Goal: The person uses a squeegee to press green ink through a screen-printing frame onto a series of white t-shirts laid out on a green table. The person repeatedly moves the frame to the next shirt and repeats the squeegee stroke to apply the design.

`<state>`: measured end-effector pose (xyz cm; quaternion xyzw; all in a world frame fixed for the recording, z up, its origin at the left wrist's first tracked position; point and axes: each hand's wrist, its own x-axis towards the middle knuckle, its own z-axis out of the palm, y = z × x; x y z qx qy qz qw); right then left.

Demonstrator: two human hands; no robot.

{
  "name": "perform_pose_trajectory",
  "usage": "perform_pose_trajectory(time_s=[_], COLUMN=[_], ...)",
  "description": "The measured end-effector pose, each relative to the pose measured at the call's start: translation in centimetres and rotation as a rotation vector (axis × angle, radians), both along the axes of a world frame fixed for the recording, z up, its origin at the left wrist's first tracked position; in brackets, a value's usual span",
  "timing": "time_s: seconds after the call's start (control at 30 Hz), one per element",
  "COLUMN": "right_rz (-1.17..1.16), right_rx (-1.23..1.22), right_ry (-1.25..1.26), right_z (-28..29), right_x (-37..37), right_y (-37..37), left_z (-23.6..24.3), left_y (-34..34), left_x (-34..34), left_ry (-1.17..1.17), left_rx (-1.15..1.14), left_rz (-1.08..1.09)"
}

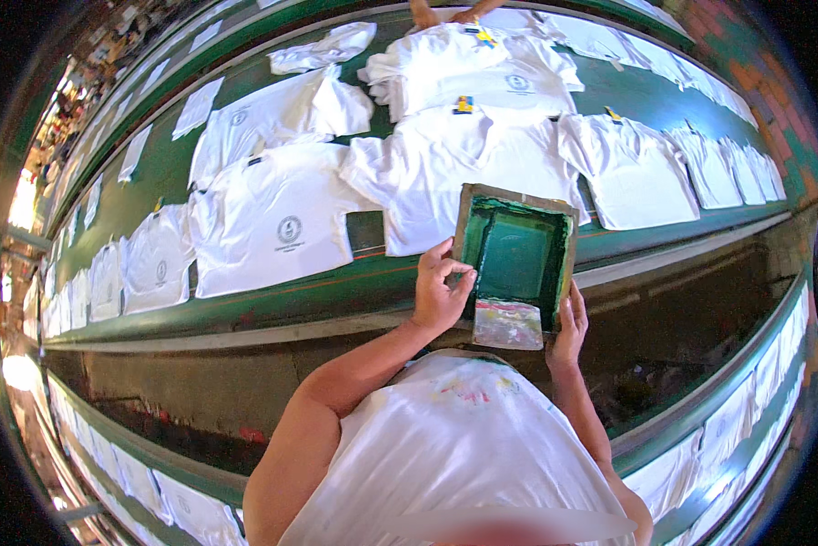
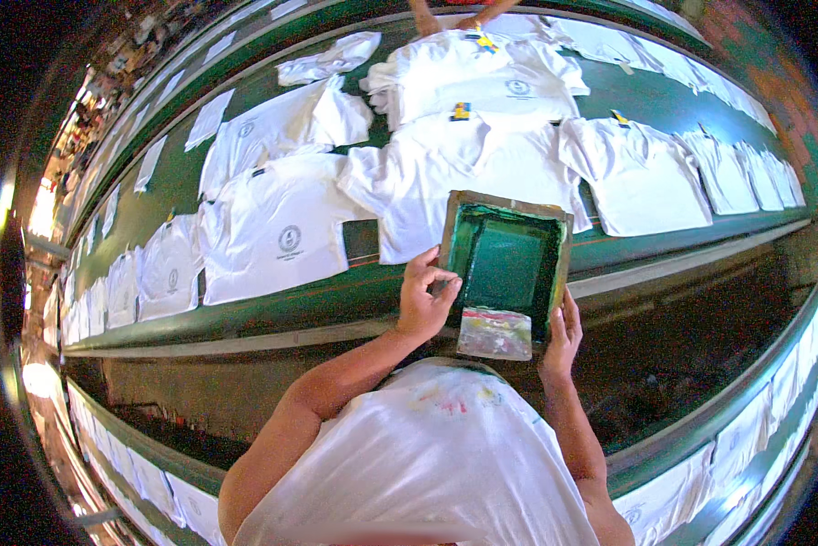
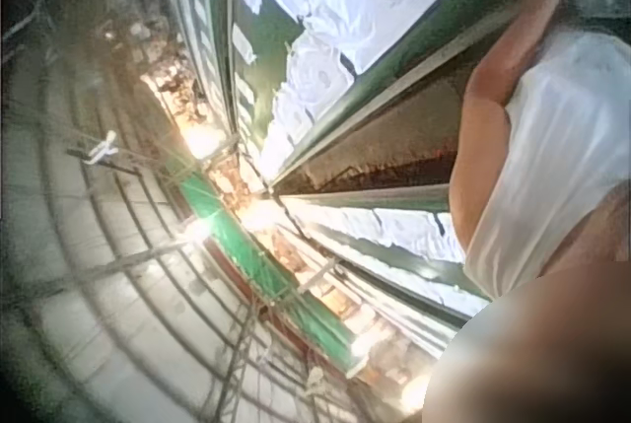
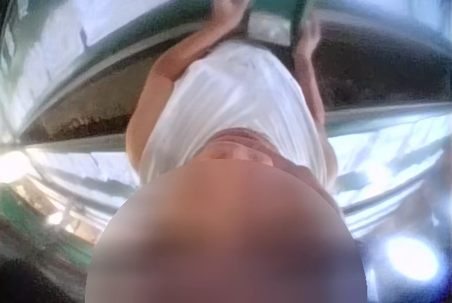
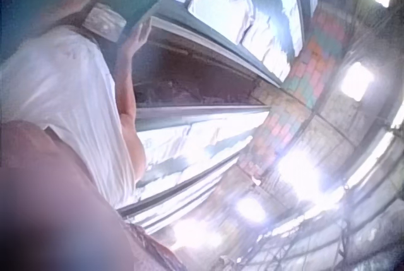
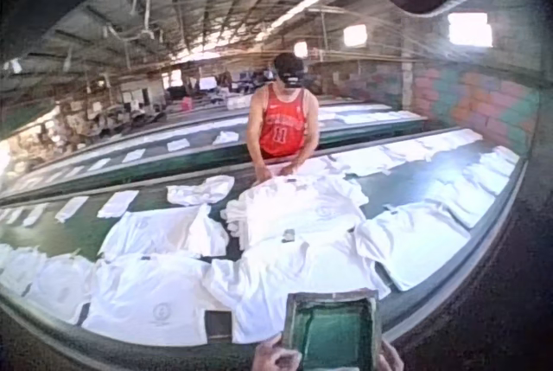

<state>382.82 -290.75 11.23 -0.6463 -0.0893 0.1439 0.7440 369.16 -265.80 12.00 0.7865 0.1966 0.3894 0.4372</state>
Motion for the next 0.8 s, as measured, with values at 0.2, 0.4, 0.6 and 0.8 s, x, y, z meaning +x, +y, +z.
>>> perform_pose_trajectory(time_s=[0.2,0.4,0.6,0.8], right_rz=[-0.110,-0.210,-0.343,-0.336], right_rx=[0.014,0.060,-0.041,-0.093], right_ry=[0.073,0.075,0.046,0.052], right_z=[-1.9,0.2,1.4,1.6], right_x=[1.3,2.3,4.6,10.0], right_y=[-1.4,-4.3,-7.1,-9.0], left_z=[-0.3,-1.1,-1.0,-1.5], left_y=[0.3,-1.6,-4.0,-5.9], left_x=[3.7,8.9,13.3,18.3], left_ry=[0.021,-0.028,-0.040,0.003], left_rx=[-0.001,-0.094,-0.103,-0.093], left_rz=[-0.087,-0.216,-0.290,-0.296])
